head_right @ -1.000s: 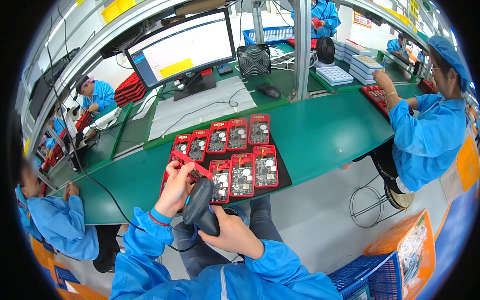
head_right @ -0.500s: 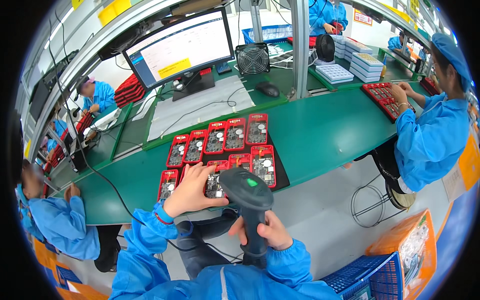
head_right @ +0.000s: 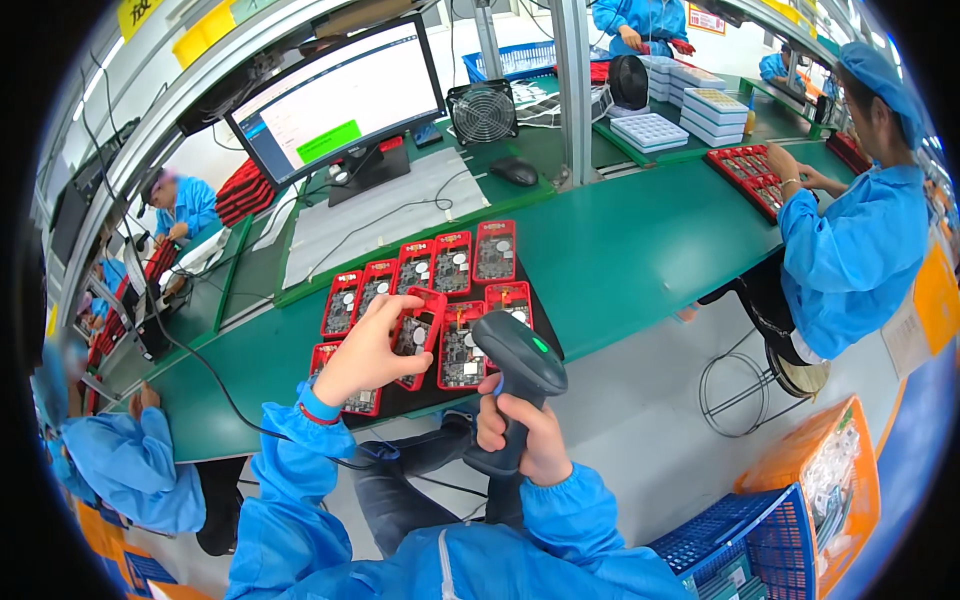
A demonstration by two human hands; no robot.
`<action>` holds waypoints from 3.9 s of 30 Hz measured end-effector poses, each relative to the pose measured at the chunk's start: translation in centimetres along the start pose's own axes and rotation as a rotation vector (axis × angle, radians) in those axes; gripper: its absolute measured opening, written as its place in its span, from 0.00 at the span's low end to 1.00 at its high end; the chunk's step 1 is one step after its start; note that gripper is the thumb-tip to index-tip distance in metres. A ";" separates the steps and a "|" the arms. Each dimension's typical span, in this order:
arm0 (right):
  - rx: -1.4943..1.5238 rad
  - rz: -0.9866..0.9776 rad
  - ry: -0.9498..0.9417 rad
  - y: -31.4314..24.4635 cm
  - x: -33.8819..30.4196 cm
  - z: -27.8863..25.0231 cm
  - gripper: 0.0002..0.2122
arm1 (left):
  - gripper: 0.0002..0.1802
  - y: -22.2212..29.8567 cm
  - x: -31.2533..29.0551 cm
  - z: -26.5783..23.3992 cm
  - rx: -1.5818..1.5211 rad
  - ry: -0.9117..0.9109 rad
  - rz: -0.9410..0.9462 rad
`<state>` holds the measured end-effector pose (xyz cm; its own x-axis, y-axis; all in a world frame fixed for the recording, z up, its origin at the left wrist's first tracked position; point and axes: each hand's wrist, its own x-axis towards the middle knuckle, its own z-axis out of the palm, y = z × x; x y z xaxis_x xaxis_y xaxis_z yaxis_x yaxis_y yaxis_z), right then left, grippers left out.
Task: The person picks up handheld electronic devices from a tray, scans each one with a handheld barcode scanner, places them back into the tray, and slides the tray down the workbench.
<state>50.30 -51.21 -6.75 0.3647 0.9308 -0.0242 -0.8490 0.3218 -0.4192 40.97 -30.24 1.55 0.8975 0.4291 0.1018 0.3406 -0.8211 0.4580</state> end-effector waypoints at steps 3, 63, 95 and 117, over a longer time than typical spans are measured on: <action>0.076 0.069 -0.099 0.0 0.5 0.1 0.15 | 0.36 0.2 0.0 -0.6 -0.871 -0.272 -0.028; 0.225 0.022 -0.169 -4.8 -0.3 -4.9 0.17 | 0.30 4.1 3.8 5.9 -1.363 -0.351 -0.017; -1.375 -0.336 -0.143 -3.9 -3.1 0.1 0.28 | 0.31 6.5 3.4 6.9 -1.585 0.338 -0.511; -1.504 -0.247 0.069 -4.1 -3.8 0.8 0.28 | 0.25 7.1 4.0 8.2 -1.426 0.299 -0.509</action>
<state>52.10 -55.96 -4.15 0.4872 0.8587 0.1593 0.3826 -0.0459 -0.9228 49.24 -37.43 -2.00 0.6272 0.7427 -0.2347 -0.1145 0.3860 0.9154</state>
